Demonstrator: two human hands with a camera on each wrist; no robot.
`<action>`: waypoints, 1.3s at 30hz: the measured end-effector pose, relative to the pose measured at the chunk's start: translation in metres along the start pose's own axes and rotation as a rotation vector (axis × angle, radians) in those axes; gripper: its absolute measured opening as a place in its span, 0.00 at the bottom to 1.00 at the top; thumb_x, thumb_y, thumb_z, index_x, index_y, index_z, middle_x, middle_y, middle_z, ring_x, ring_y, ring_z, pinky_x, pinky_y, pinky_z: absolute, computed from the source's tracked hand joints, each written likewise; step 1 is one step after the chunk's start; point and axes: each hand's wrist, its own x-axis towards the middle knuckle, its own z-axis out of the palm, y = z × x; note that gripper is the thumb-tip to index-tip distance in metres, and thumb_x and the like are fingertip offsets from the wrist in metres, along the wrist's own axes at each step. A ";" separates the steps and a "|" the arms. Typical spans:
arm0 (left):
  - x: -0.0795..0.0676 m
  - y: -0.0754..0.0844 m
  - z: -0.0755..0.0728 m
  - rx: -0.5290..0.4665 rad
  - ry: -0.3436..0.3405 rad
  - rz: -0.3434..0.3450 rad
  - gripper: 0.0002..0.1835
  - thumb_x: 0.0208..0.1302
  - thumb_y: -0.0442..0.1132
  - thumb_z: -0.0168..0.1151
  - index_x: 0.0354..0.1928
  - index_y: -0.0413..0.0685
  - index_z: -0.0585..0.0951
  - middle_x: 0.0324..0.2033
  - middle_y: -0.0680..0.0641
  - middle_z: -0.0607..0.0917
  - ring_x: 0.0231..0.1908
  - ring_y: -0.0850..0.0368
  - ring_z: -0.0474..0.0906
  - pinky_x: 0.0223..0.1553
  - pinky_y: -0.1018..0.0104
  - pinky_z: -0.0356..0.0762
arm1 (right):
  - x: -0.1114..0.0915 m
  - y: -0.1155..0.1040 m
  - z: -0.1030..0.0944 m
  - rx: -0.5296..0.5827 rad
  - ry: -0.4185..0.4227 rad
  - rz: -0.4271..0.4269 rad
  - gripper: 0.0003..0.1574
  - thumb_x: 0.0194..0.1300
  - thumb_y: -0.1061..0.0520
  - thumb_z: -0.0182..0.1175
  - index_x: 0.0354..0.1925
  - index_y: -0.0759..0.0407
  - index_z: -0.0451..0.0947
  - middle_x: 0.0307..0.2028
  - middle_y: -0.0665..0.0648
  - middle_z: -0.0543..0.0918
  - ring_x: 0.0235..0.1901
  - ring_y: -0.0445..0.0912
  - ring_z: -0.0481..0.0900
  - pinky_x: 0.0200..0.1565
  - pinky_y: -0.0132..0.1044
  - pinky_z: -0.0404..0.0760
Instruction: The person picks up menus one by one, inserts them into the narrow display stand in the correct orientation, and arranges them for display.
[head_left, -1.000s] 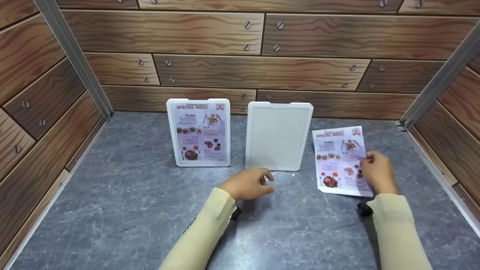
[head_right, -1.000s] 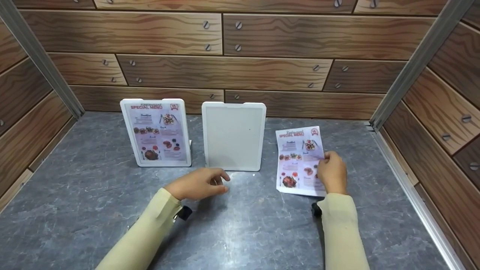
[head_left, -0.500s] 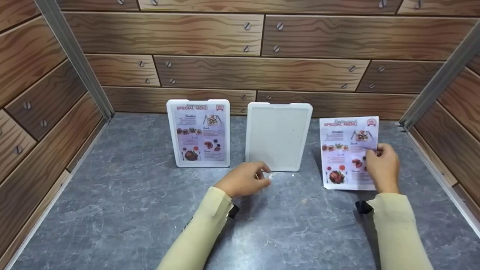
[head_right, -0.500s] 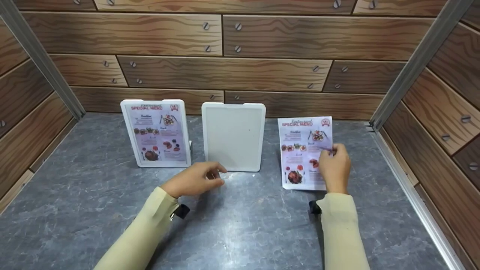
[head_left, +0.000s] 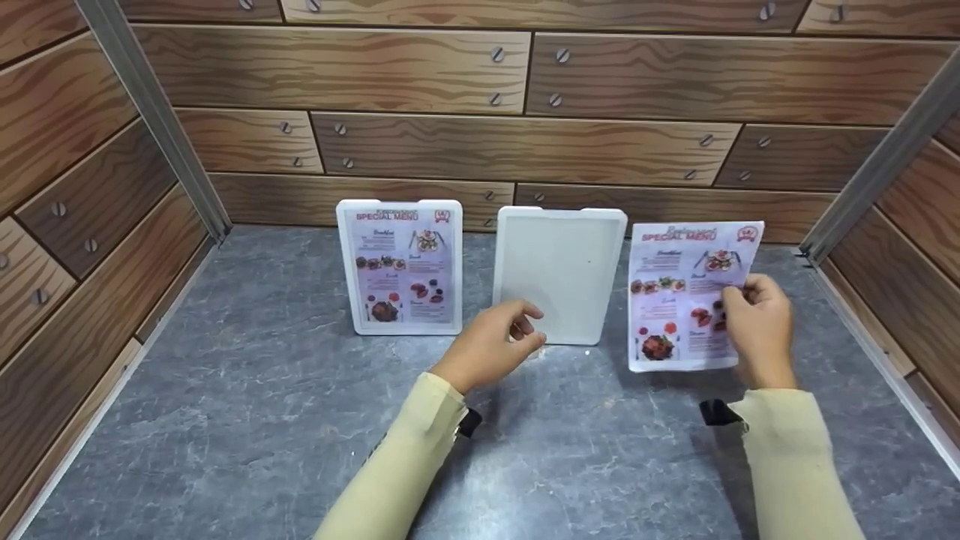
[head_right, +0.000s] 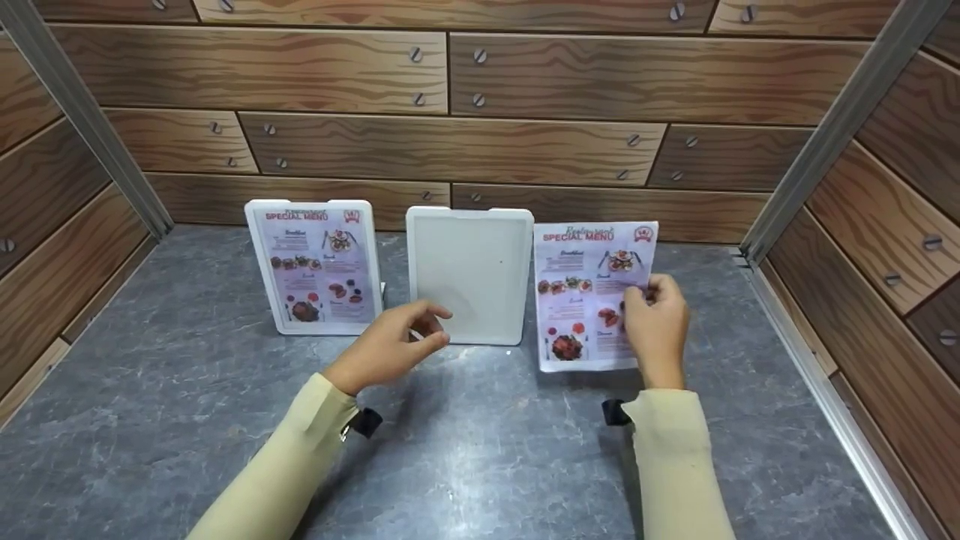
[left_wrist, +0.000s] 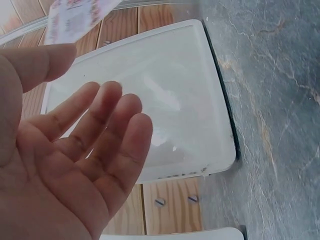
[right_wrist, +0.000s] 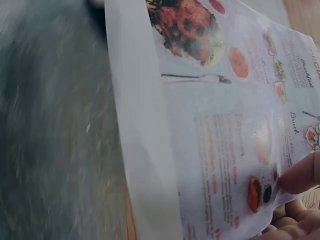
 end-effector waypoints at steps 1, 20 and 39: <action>0.000 0.000 0.000 -0.003 0.006 0.002 0.19 0.74 0.46 0.63 0.60 0.46 0.81 0.39 0.55 0.84 0.42 0.61 0.80 0.49 0.62 0.79 | -0.003 -0.003 0.002 0.044 -0.012 0.007 0.05 0.70 0.66 0.53 0.38 0.61 0.75 0.24 0.45 0.77 0.22 0.37 0.74 0.24 0.27 0.75; 0.001 -0.003 -0.004 -0.071 0.107 -0.007 0.12 0.73 0.50 0.64 0.49 0.52 0.83 0.39 0.55 0.83 0.41 0.60 0.80 0.47 0.61 0.80 | -0.045 -0.010 0.055 0.098 -0.460 -0.064 0.04 0.71 0.71 0.58 0.44 0.69 0.77 0.31 0.45 0.85 0.32 0.38 0.82 0.39 0.30 0.82; 0.003 -0.007 -0.010 -0.020 0.172 -0.066 0.09 0.74 0.44 0.63 0.33 0.52 0.80 0.25 0.55 0.78 0.27 0.61 0.71 0.31 0.66 0.70 | -0.049 -0.001 0.067 0.096 -0.596 -0.065 0.11 0.73 0.66 0.61 0.48 0.76 0.76 0.37 0.54 0.85 0.36 0.41 0.85 0.43 0.36 0.86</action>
